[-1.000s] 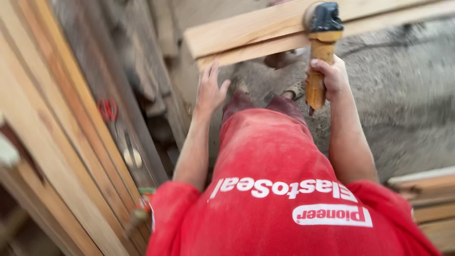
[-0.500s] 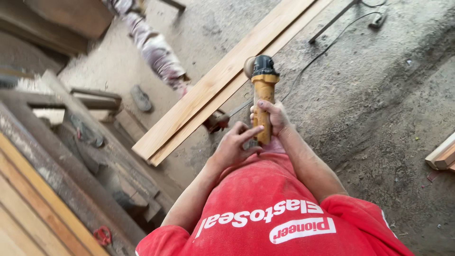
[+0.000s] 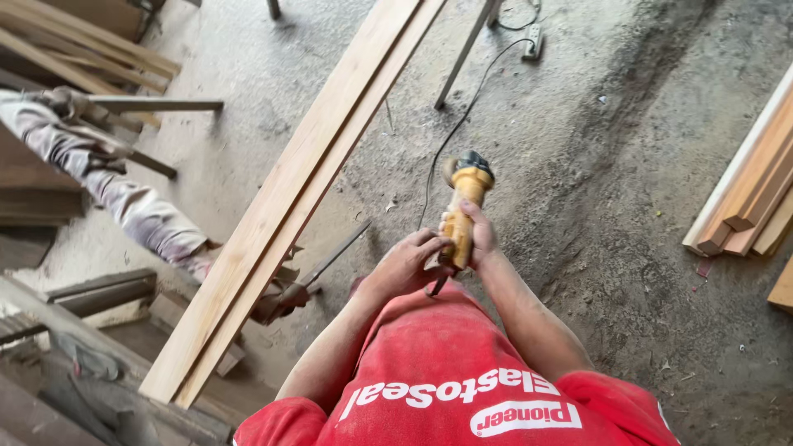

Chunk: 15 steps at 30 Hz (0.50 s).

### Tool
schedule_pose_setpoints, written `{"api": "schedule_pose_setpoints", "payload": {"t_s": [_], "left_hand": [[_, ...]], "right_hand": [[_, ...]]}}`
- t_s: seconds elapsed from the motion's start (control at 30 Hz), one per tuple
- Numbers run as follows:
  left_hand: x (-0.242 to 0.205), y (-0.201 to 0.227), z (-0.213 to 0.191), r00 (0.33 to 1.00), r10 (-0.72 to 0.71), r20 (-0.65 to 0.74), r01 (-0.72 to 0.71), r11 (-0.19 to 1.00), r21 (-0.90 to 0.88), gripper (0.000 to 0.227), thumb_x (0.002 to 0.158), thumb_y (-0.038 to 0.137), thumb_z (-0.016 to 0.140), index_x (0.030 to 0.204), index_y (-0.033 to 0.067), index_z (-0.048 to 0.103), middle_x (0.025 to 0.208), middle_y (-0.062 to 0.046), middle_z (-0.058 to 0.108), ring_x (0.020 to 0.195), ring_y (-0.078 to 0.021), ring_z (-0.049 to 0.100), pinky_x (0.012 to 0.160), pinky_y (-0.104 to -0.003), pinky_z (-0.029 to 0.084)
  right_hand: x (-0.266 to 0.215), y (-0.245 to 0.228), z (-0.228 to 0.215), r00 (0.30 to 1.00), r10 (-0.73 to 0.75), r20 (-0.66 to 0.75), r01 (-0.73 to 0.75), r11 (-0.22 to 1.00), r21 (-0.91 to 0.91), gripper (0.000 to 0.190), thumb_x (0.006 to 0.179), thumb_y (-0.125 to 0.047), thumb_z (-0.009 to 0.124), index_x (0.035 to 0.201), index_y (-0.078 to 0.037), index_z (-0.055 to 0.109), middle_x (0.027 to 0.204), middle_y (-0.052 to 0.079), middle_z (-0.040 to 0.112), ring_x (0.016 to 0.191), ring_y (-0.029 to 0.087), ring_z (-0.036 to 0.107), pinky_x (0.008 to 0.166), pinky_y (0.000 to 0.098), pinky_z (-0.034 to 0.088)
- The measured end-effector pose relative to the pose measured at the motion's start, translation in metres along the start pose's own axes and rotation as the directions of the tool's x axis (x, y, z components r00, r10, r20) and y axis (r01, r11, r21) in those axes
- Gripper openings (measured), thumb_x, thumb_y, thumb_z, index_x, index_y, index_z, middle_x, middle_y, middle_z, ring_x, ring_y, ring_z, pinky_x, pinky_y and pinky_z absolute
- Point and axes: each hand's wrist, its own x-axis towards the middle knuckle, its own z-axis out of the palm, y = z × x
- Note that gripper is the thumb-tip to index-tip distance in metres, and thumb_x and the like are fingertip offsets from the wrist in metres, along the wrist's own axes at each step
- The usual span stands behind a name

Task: The person uses a handheld electric sander to smooth the surface of a long wooden plank resting on a metal stand. They move the sander along the plank, repositioning it as needed, and briefly mark the wood with a green pencil before continuing to sand.

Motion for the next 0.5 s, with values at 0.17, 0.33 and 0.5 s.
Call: {"api": "schedule_pose_setpoints", "payload": {"t_s": [0.17,0.33,0.5], "left_hand": [[0.038,-0.037,-0.016,0.967,-0.248,0.061,0.239,0.962,0.133,0.063,0.082,0.042,0.081,0.136,0.0162,0.063,0.124,-0.013,0.066,0.111,-0.0315,0.065,0.094,-0.043,0.055],[0.057,-0.110,-0.059,0.893,-0.445,-0.068,0.450,0.881,0.147,0.064,0.083,0.044,0.079,0.139,0.0172,0.063,0.143,-0.012,0.061,0.131,-0.0299,0.060,0.112,-0.044,0.051],[0.091,-0.206,-0.122,0.765,-0.599,-0.235,0.638,0.753,0.159,0.078,0.087,0.045,0.080,0.150,0.0117,0.049,0.157,-0.023,0.039,0.141,-0.0414,0.043,0.112,-0.052,0.042]], "right_hand": [[-0.012,-0.054,-0.075,0.953,-0.208,-0.221,0.210,0.978,-0.014,0.052,0.090,-0.045,0.064,0.116,-0.001,0.056,0.088,0.013,0.064,0.076,0.027,0.066,0.070,0.0411,0.058],[-0.039,-0.069,-0.145,0.904,-0.236,-0.356,0.290,0.951,0.105,0.052,0.090,-0.046,0.061,0.123,-0.007,0.058,0.085,0.011,0.063,0.073,0.026,0.065,0.065,0.0403,0.057],[-0.047,-0.081,-0.176,0.788,-0.237,-0.569,0.390,0.906,0.163,0.049,0.091,-0.048,0.058,0.121,-0.008,0.058,0.089,0.012,0.062,0.077,0.028,0.063,0.068,0.0421,0.055]]}}
